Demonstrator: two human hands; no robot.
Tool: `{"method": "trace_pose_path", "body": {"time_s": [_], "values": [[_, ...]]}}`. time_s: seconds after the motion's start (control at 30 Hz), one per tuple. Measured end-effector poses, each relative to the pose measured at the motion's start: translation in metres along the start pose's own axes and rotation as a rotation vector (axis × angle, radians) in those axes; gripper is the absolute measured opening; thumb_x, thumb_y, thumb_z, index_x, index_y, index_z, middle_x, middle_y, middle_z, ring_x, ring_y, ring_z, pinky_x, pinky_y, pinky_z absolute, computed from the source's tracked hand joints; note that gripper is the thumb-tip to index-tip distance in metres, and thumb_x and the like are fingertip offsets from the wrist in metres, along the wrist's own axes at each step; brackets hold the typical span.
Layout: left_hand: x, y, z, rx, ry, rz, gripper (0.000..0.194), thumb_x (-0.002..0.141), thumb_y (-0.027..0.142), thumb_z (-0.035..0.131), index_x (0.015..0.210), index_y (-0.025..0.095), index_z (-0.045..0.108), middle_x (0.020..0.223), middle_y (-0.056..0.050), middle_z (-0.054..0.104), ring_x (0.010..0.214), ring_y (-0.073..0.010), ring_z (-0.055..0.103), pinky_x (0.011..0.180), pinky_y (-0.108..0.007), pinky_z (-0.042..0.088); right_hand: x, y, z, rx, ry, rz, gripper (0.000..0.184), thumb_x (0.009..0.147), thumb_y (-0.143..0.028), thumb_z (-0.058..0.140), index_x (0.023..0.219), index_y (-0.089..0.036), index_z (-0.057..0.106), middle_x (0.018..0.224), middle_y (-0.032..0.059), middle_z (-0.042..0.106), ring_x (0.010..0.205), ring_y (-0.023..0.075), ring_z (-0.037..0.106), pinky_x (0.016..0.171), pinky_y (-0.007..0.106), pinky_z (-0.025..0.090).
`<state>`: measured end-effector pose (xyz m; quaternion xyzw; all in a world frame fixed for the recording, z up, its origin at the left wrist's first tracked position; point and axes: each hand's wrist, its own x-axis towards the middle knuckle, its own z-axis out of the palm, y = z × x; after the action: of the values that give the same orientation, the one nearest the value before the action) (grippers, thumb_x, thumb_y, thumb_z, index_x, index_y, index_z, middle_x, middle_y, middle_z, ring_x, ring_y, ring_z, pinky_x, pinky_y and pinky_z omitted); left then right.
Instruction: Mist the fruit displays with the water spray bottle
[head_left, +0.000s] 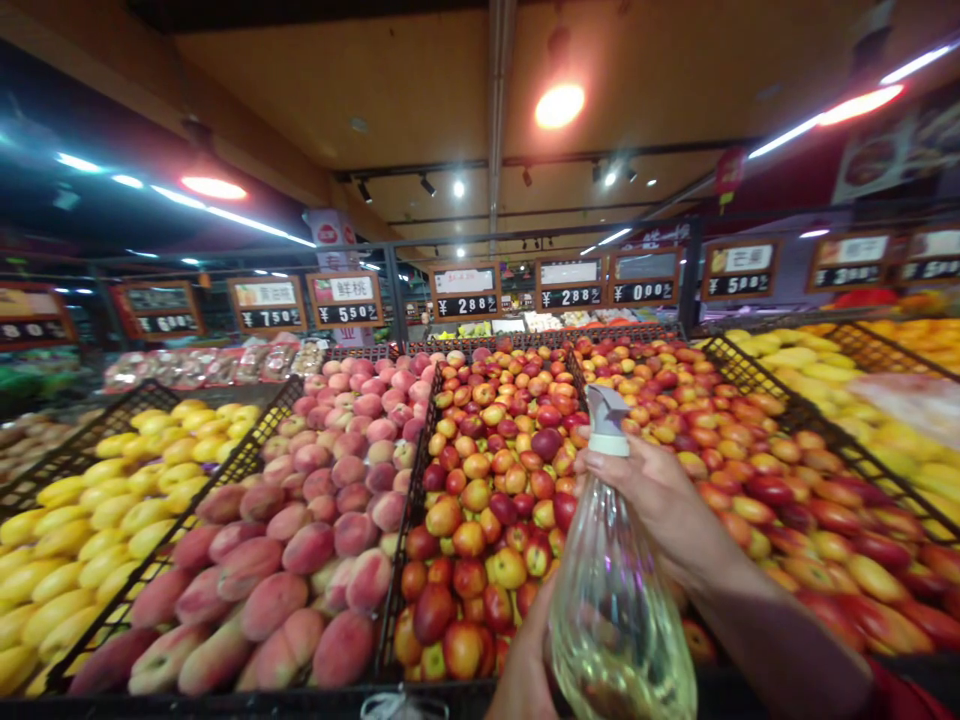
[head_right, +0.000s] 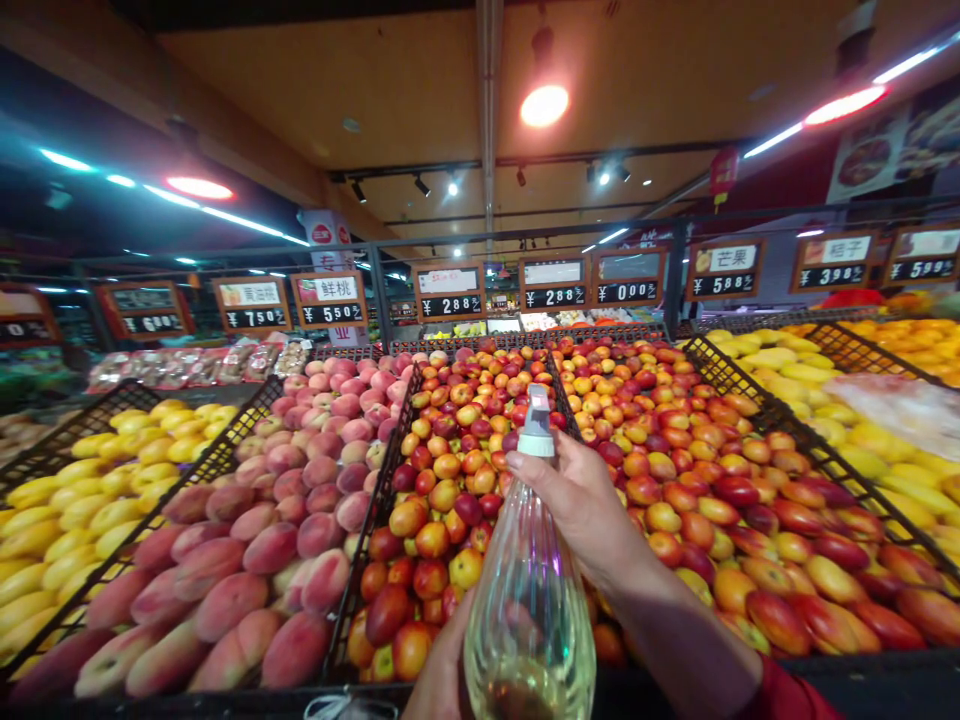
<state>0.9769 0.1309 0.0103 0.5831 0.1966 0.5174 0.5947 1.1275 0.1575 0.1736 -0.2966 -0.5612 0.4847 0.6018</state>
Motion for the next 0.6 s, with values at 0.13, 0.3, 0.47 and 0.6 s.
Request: {"method": "trace_pose_path", "body": {"time_s": [0.13,0.3,0.47,0.6], "values": [[-0.008,0.005,-0.003,-0.053,0.027,0.041,0.107,0.048,0.058,0.088,0.134,0.012,0.043,0.117,-0.018,0.065,0.108,-0.0298,0.064,0.096,-0.04,0.046,0.006,0.006,0.009,-0.067,-0.057,0.019,0.042,0.073,-0.049,0.081,0.092,-0.015,0.064,0.073,0.0033,0.07,0.058,0.0164,0.06,0.054,0.026,0.045],[-0.018,0.024,0.0,0.025,0.155,0.01,0.102,0.048,0.056,0.088,0.129,0.012,0.045,0.14,-0.026,0.055,0.133,-0.0383,0.05,0.116,-0.049,0.029,0.014,0.014,0.024,-0.032,-0.074,-0.012,0.045,0.072,-0.048,0.083,0.1,-0.015,0.067,0.092,0.0065,0.073,0.08,0.0217,0.067,0.069,0.028,0.048],[-0.025,0.029,-0.005,0.065,0.189,-0.036,0.099,0.046,0.054,0.088,0.125,0.014,0.046,0.124,-0.02,0.064,0.117,-0.0354,0.06,0.104,-0.044,0.042,0.018,0.019,0.035,0.015,-0.146,0.005,0.039,0.074,-0.044,0.082,0.095,-0.016,0.065,0.08,0.0021,0.07,0.07,0.0175,0.064,0.063,0.026,0.046],[-0.028,0.023,-0.008,-0.048,0.291,-0.151,0.074,0.055,0.063,0.083,0.108,0.015,0.061,0.098,-0.009,0.069,0.092,-0.0235,0.065,0.09,-0.036,0.049,0.02,0.022,0.041,-0.012,-0.237,-0.028,0.033,0.075,-0.042,0.08,0.088,-0.017,0.064,0.071,-0.0028,0.063,0.06,0.0122,0.055,0.058,0.023,0.041]]}}
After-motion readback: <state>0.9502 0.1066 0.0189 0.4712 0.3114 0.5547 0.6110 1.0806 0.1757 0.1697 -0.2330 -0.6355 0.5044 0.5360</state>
